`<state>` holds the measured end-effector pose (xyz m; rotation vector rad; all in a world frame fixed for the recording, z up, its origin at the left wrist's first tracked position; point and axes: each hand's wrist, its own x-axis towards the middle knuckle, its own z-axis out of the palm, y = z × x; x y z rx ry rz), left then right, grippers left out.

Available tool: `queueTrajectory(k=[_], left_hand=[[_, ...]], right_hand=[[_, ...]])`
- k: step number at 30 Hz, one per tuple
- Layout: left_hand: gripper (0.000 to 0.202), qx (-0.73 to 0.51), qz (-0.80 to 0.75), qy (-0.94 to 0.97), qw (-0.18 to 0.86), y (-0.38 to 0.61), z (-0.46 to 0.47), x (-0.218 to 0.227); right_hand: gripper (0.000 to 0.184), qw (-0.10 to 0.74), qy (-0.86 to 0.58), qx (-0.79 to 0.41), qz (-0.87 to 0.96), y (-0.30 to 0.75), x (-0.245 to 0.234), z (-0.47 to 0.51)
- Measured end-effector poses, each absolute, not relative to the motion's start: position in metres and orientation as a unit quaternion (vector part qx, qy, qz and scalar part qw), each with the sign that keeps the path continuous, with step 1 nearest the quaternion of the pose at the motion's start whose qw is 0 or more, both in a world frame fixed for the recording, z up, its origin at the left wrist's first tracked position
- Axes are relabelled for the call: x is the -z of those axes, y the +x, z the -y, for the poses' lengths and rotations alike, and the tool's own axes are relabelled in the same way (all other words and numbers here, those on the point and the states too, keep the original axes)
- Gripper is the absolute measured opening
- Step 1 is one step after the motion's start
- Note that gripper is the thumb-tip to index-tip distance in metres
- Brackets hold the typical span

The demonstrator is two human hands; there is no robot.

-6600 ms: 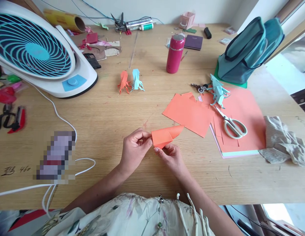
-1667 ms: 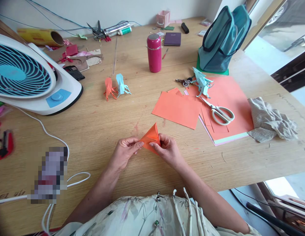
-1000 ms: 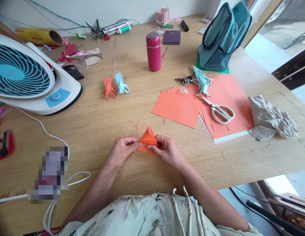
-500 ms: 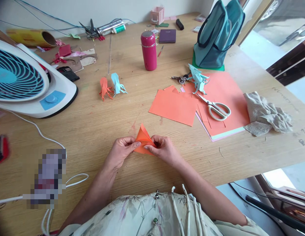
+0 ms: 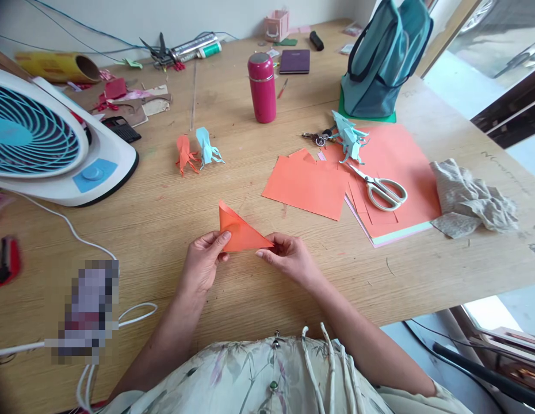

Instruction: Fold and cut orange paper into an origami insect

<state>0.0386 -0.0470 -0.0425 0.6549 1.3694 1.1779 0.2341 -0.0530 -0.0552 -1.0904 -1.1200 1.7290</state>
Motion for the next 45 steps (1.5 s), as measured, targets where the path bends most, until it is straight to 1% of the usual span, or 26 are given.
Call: queueTrajectory(k=[3,8,13,20,26,33,45], left_hand=[[0.041,-0.515,-0.584,0.269,0.567,0.0401,0.0474,0.0422],[0.042,-0.518,-0.582,0.263,0.569,0.0417,0.0476,0.0437],[0.040,-0.512,-0.577,0.272,0.575,0.0406,0.0475,0.0449],[0.037,-0.462,-0.572,0.317,0.599,0.0372,0.0479,0.0440],[0.035,-0.470,-0.569,0.337,0.584,0.0370,0.0482,0.0477],[0.033,-0.466,-0.559,0.346,0.592,0.0368,0.0492,0.0487],[0.039,-0.418,-0.552,0.336,0.639,0.0322,0.0465,0.0453]], right_hand=[[0.039,0.415,-0.461,-0.646,0.445,0.2322,0.0565,0.0524],[0.040,0.425,-0.500,-0.615,0.438,0.2324,0.0574,0.0507],[0.039,0.427,-0.506,-0.613,0.431,0.2322,0.0583,0.0512],[0.039,0.440,-0.509,-0.612,0.416,0.2332,0.0607,0.0500],[0.038,0.447,-0.508,-0.615,0.405,0.2337,0.0620,0.0503],[0.034,0.463,-0.506,-0.615,0.390,0.2336,0.0621,0.0502],[0.031,0.483,-0.506,-0.610,0.372,0.2362,0.0629,0.0501]])
